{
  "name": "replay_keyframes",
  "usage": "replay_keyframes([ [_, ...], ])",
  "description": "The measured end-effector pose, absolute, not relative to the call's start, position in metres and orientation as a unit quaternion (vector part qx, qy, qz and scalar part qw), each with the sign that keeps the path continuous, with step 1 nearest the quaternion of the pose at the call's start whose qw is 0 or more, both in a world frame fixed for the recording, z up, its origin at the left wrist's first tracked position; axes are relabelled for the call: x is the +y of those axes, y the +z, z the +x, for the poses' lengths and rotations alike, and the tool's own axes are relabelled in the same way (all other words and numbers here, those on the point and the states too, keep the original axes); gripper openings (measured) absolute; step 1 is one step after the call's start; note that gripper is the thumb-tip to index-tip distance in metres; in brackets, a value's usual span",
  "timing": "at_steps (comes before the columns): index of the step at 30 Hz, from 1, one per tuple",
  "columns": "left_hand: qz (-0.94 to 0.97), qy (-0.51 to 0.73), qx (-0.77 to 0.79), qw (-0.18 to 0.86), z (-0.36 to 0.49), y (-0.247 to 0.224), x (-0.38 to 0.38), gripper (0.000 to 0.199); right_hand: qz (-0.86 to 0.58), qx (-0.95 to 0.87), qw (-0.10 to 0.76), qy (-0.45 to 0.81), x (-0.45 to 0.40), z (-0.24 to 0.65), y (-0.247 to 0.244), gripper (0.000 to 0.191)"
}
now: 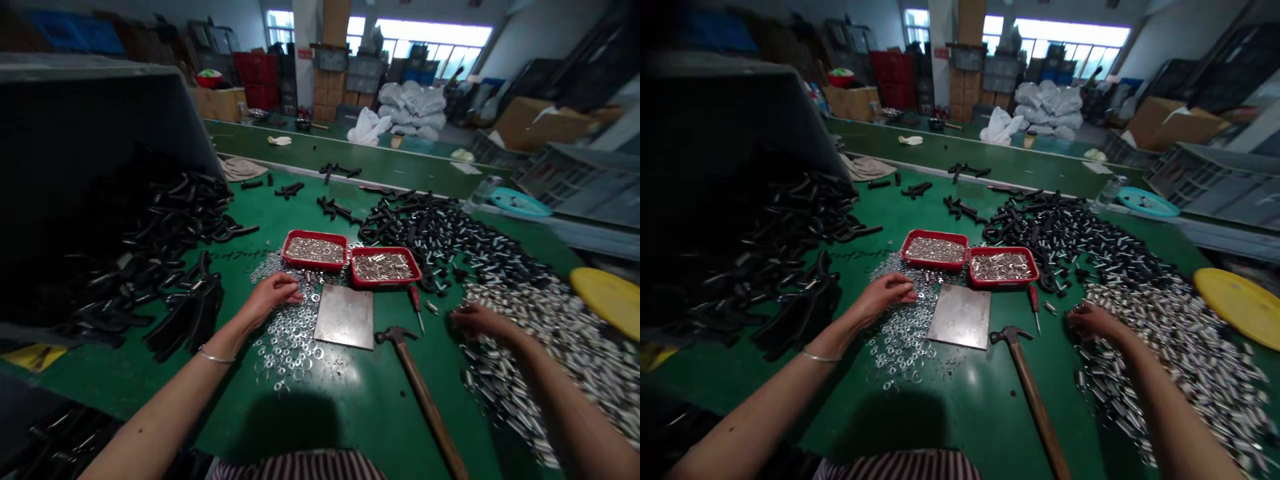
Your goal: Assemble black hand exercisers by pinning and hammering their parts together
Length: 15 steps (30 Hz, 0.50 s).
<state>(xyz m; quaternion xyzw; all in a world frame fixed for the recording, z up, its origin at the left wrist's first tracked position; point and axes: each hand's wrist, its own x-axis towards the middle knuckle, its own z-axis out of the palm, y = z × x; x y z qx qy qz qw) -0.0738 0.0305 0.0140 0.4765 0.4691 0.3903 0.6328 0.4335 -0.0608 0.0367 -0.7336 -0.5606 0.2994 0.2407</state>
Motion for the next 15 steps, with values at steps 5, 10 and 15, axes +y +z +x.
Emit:
replay_keyframes([
  [5,0.546,0.316,0.443,0.637,-0.036,0.004,0.007,0.039,-0.706,-0.494,0.241,0.447,-0.058,0.417,0.04,0.032],
  [10,0.554,0.287,0.413,0.663,-0.002,0.005,-0.013,0.038,-0.647,-0.465,0.312,0.517,-0.069,0.393,0.047,0.045],
  [15,0.548,0.318,0.399,0.663,0.025,0.013,-0.03,0.033,-0.544,-0.375,0.463,0.59,-0.088,0.337,0.037,0.033],
])
